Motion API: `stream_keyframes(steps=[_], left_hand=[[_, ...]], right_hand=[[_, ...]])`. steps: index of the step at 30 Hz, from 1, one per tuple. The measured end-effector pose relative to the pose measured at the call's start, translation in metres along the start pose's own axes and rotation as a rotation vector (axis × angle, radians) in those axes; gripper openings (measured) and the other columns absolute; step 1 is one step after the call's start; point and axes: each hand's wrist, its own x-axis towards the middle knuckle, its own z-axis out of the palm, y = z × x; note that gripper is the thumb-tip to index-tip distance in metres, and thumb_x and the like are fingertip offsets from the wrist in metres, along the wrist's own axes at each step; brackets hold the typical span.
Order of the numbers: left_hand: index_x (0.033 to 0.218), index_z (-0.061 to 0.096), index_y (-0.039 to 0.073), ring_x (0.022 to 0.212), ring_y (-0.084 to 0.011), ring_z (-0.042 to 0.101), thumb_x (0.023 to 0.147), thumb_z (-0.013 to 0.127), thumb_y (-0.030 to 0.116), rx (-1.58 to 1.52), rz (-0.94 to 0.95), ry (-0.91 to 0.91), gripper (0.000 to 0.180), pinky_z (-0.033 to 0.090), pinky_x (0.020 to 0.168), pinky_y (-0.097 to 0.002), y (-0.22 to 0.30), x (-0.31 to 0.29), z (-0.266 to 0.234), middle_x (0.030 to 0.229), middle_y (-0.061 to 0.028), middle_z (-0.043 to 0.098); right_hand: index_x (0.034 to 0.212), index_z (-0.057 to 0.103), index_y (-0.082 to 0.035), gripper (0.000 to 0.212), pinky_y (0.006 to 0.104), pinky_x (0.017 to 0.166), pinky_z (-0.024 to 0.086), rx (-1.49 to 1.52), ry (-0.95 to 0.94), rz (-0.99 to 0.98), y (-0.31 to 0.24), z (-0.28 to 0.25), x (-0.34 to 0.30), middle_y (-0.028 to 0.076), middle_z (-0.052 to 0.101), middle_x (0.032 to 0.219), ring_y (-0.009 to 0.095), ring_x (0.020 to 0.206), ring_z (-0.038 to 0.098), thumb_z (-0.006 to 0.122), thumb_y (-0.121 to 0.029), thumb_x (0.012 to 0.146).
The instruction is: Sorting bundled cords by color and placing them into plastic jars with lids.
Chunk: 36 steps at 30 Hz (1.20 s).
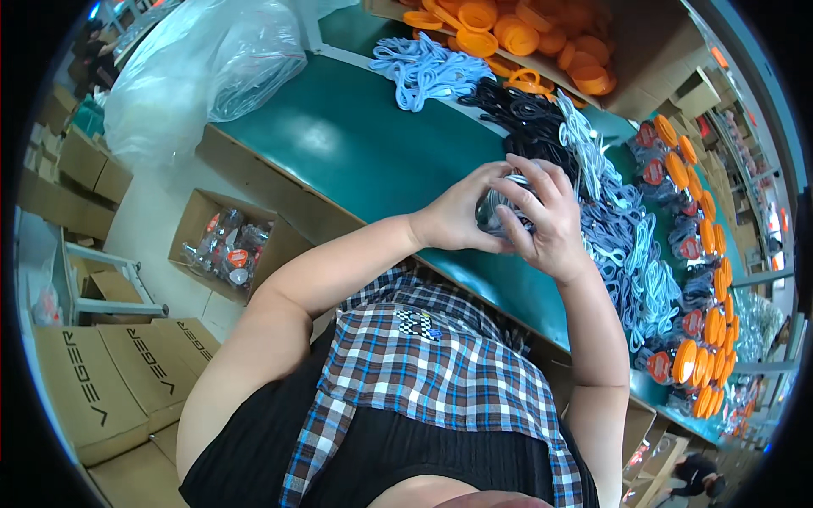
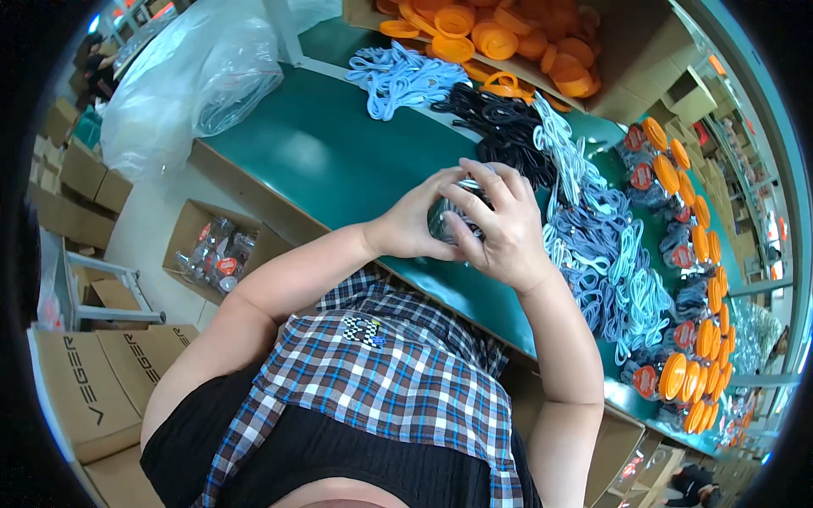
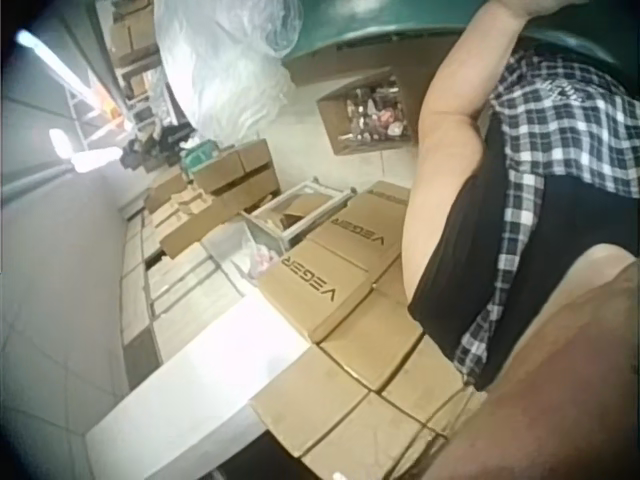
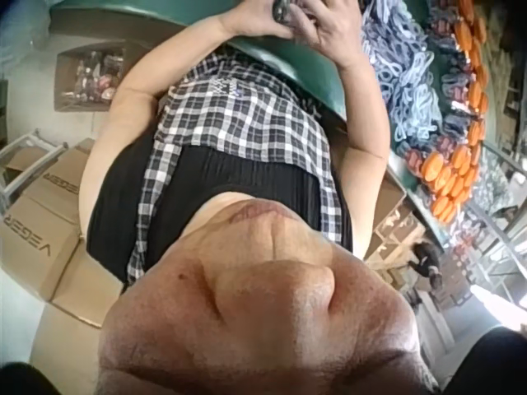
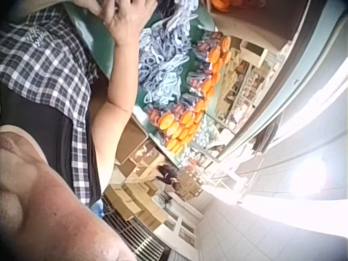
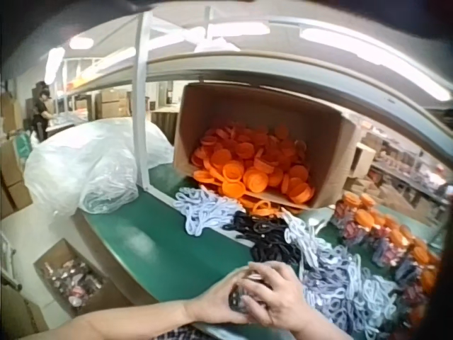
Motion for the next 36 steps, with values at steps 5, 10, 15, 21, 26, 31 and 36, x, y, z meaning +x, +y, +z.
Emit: stream_keyframes(steps=[5, 10, 15, 21, 26, 31, 36], left_hand=[[0.150, 0.036, 0.003, 0.138, -0.0329, 0.044, 0.066, 0.094, 0.023, -0.201, 0.257, 0.179, 0.104, 0.035, 0.117, -0.0468, 0.028, 0.002, -0.025, 0.154, -0.0175, 0.038], [0.155, 0.026, 0.001, 0.145, -0.0322, 0.037, 0.060, 0.097, 0.028, -0.225, 0.212, 0.227, 0.122, 0.031, 0.120, -0.0497, -0.011, -0.017, -0.059, 0.159, -0.0173, 0.033], [0.155, 0.028, 0.004, 0.144, -0.0334, 0.038, 0.056, 0.098, 0.030, -0.209, -0.049, 0.079, 0.125, 0.031, 0.119, -0.0496, -0.035, -0.026, -0.048, 0.158, -0.0175, 0.035], [0.152, 0.032, 0.007, 0.135, -0.0317, 0.048, 0.053, 0.097, 0.015, -0.355, -0.042, -0.263, 0.119, 0.037, 0.116, -0.0454, -0.050, 0.012, -0.047, 0.149, -0.0177, 0.045], [0.152, 0.032, 0.007, 0.131, -0.0312, 0.050, 0.049, 0.098, 0.014, -0.427, -0.122, -0.159, 0.122, 0.039, 0.114, -0.0431, -0.055, 0.023, -0.071, 0.148, -0.0179, 0.046], [0.152, 0.032, 0.007, 0.129, -0.0309, 0.051, 0.047, 0.099, 0.015, -0.450, -0.040, -0.113, 0.124, 0.040, 0.113, -0.0427, -0.074, 0.017, -0.087, 0.146, -0.0177, 0.047], [0.153, 0.031, 0.007, 0.130, -0.0312, 0.051, 0.046, 0.099, 0.016, -0.475, -0.043, -0.081, 0.127, 0.039, 0.114, -0.0426, -0.079, 0.011, -0.090, 0.147, -0.0176, 0.047]], right_hand=[[0.123, 0.069, -0.011, 0.039, 0.0421, 0.099, 0.047, -0.062, 0.214, -0.138, -0.035, -0.036, 0.034, 0.013, 0.060, 0.137, 0.033, 0.121, 0.057, 0.069, -0.021, 0.085], [0.123, 0.069, -0.012, 0.044, 0.0424, 0.099, 0.048, -0.198, -0.029, 0.006, -0.017, 0.003, 0.028, 0.015, 0.061, 0.137, 0.031, 0.121, 0.059, 0.073, -0.029, 0.083], [0.123, 0.069, -0.012, 0.051, 0.0437, 0.099, 0.048, 0.018, -0.115, 0.064, 0.014, 0.007, 0.011, 0.017, 0.062, 0.134, 0.030, 0.118, 0.061, 0.080, -0.033, 0.079], [0.115, 0.070, -0.008, 0.046, 0.0445, 0.101, 0.048, 0.473, 0.181, 0.102, 0.013, 0.035, 0.014, 0.013, 0.067, 0.125, 0.029, 0.110, 0.065, 0.084, -0.029, 0.076], [0.103, 0.072, -0.006, 0.032, 0.0419, 0.098, 0.048, 0.093, 0.188, -0.114, 0.027, 0.041, 0.023, 0.007, 0.071, 0.108, 0.024, 0.096, 0.067, 0.084, -0.022, 0.077], [0.091, 0.073, -0.007, 0.020, 0.0408, 0.096, 0.048, 0.147, -0.060, -0.017, 0.024, 0.046, 0.031, 0.003, 0.071, 0.092, 0.020, 0.086, 0.065, 0.081, -0.022, 0.082], [0.087, 0.074, -0.007, 0.021, 0.0406, 0.095, 0.046, 0.473, -0.270, -0.076, 0.045, 0.041, 0.059, 0.003, 0.074, 0.086, 0.018, 0.080, 0.065, 0.078, -0.028, 0.085]])
